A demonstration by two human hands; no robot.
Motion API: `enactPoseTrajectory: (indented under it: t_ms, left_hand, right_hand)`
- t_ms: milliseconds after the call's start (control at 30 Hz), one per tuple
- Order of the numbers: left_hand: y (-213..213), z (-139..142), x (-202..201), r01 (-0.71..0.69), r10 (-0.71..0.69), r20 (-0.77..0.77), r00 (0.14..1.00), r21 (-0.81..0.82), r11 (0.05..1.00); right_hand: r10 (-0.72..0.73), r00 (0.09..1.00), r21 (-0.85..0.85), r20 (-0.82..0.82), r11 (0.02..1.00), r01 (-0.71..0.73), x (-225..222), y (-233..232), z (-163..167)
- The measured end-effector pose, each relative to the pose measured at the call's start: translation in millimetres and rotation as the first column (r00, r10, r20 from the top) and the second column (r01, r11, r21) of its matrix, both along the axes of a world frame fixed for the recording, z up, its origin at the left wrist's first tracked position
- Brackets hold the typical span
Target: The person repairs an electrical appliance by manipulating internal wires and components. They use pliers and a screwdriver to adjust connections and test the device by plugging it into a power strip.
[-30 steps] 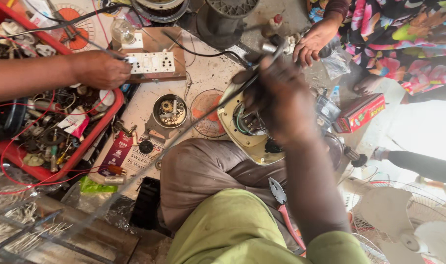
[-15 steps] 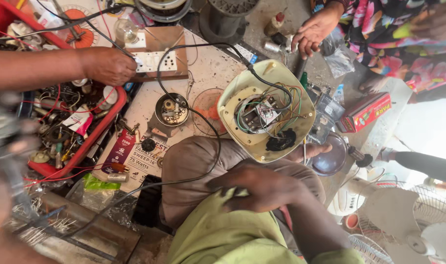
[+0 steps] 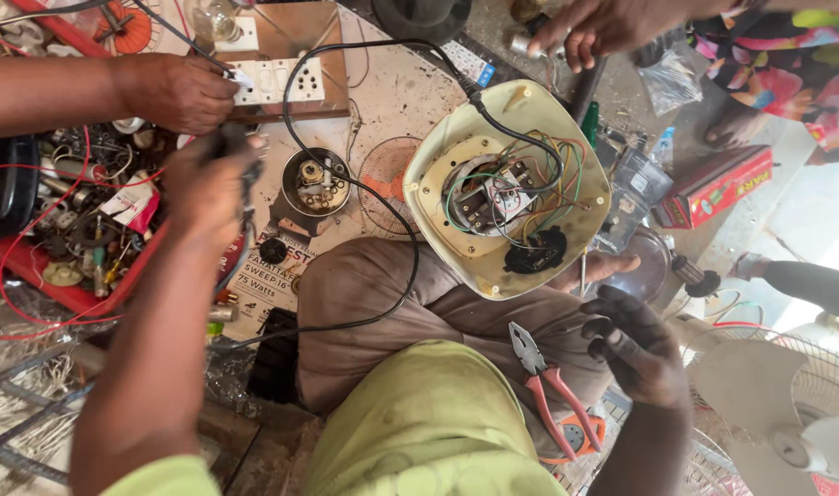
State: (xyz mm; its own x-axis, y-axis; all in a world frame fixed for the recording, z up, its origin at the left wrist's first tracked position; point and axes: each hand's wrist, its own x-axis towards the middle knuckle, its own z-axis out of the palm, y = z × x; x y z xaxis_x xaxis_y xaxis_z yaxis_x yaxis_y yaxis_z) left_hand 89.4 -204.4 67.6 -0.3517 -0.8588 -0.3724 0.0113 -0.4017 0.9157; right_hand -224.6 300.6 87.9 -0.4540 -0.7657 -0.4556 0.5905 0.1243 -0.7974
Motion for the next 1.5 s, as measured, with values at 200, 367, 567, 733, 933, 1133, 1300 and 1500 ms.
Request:
enactPoseTrajectory:
  t_ms: [200, 367, 567, 733, 933, 1133, 1300, 1500]
  left_hand:
    - [-15, -77, -46, 0.158, -0.069, 0.304, 0.950, -0.280, 0.947]
    - [-15, -84, -82, 0.071, -0.012, 0.351, 0.936, -0.156, 0.985]
    - [-16, -92, -94, 0.145, -0.143, 0.200, 0.969, 0.001, 0.989]
    - [12, -107, -126, 0.563, -0.556, 0.140, 0.819, -0.011, 0.827]
    - [40, -111, -147, 0.480, -0.410, 0.486, 0.772, -0.024, 0.877]
    - [-39, -94, -68, -0.029, -0.017, 0.219, 0.976, 0.206, 0.978]
    - [-75, -95, -72, -0.047, 0.038, 0.088, 0.995, 0.099, 0.994]
    - [-86, -109, -117, 0.059, 0.069, 0.561, 0.825, -0.207, 0.977]
  right_hand:
    - [-0.261, 0.959, 0.080, 0.114, 0.964, 0.253, 27, 11, -51]
    - [-0.352, 0.921, 0.102, 0.169, 0.935, 0.339, 32, 8, -58]
    - [-0.337, 0.916, 0.093, 0.216, 0.941, 0.324, 27, 4, -57]
    - [-0.352, 0.913, 0.136, 0.209, 0.935, 0.329, 24, 4, -60]
    - [-0.366, 0.913, 0.096, 0.182, 0.930, 0.354, 22, 12, -66]
    - [-0.285, 0.921, -0.046, 0.266, 0.950, 0.308, 13, 15, -71]
    - [-0.282, 0.920, -0.046, 0.273, 0.951, 0.306, 10, 12, -68]
    - [-0.363, 0.902, 0.044, 0.233, 0.931, 0.363, 19, 14, -65]
